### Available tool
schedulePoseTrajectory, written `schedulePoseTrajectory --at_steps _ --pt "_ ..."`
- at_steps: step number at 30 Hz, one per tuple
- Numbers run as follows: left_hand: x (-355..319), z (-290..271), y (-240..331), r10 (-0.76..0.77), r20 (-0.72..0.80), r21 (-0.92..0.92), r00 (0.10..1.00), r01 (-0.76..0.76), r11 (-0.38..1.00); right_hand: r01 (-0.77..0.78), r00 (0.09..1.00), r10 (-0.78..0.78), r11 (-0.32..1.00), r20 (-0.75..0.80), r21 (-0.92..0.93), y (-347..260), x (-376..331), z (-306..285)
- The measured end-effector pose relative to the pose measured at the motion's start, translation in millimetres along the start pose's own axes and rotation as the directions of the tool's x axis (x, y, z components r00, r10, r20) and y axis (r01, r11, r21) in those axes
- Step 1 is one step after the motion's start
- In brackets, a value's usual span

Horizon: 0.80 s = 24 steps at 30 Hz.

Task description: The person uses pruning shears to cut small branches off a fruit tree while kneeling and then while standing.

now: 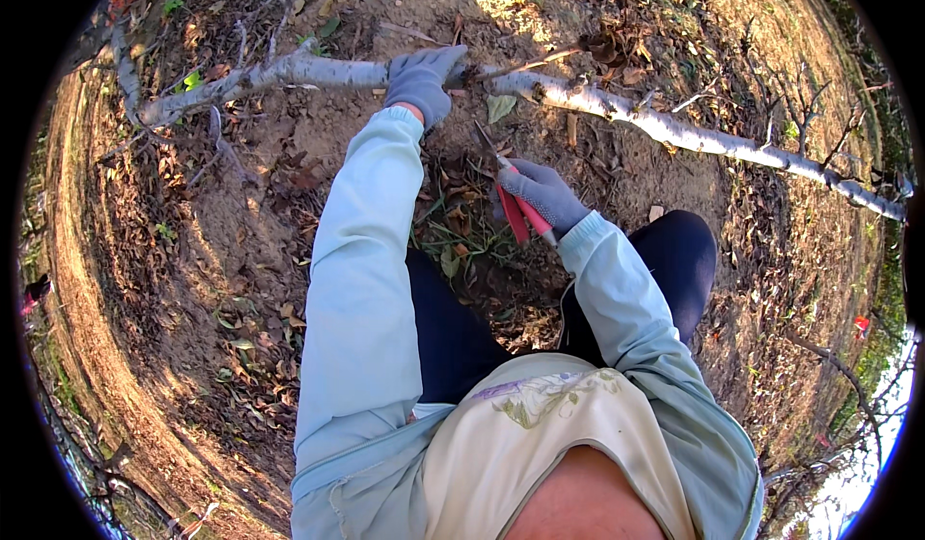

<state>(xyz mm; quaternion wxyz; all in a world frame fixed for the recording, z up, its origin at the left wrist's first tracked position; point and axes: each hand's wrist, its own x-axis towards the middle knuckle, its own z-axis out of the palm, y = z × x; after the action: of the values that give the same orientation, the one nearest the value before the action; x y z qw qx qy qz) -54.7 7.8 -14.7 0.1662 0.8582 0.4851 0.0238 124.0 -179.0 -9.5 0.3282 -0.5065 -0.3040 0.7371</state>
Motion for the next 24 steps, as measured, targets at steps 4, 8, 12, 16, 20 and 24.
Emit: schedulePoseTrajectory --at_steps 4,8,12,16,20,24 --pt "0 -3 1 -0.002 0.012 -0.013 1.0 0.002 1.0 0.056 0.998 -0.056 0.997 0.02 -0.045 -1 -6 5" --pt "0 -2 1 -0.019 0.002 -0.033 1.0 0.019 0.999 0.067 0.998 -0.065 0.988 0.018 -0.141 -12 -9 7" --pt "1 -3 2 -0.028 0.006 -0.039 1.0 0.028 0.999 0.075 0.997 -0.075 0.997 -0.002 -0.032 -11 -9 10" --pt "-2 -6 3 -0.013 -0.016 -0.023 1.0 0.012 1.0 0.155 0.985 -0.139 0.971 -0.099 0.183 -29 0 29" --pt "-4 -4 0 -0.002 -0.031 -0.035 1.0 0.001 0.999 0.17 0.983 -0.131 0.903 -0.125 0.394 -42 15 34" --pt "-3 0 -4 0.013 -0.052 -0.029 0.999 -0.015 0.999 0.162 0.982 -0.088 0.854 -0.17 0.494 -48 20 48"
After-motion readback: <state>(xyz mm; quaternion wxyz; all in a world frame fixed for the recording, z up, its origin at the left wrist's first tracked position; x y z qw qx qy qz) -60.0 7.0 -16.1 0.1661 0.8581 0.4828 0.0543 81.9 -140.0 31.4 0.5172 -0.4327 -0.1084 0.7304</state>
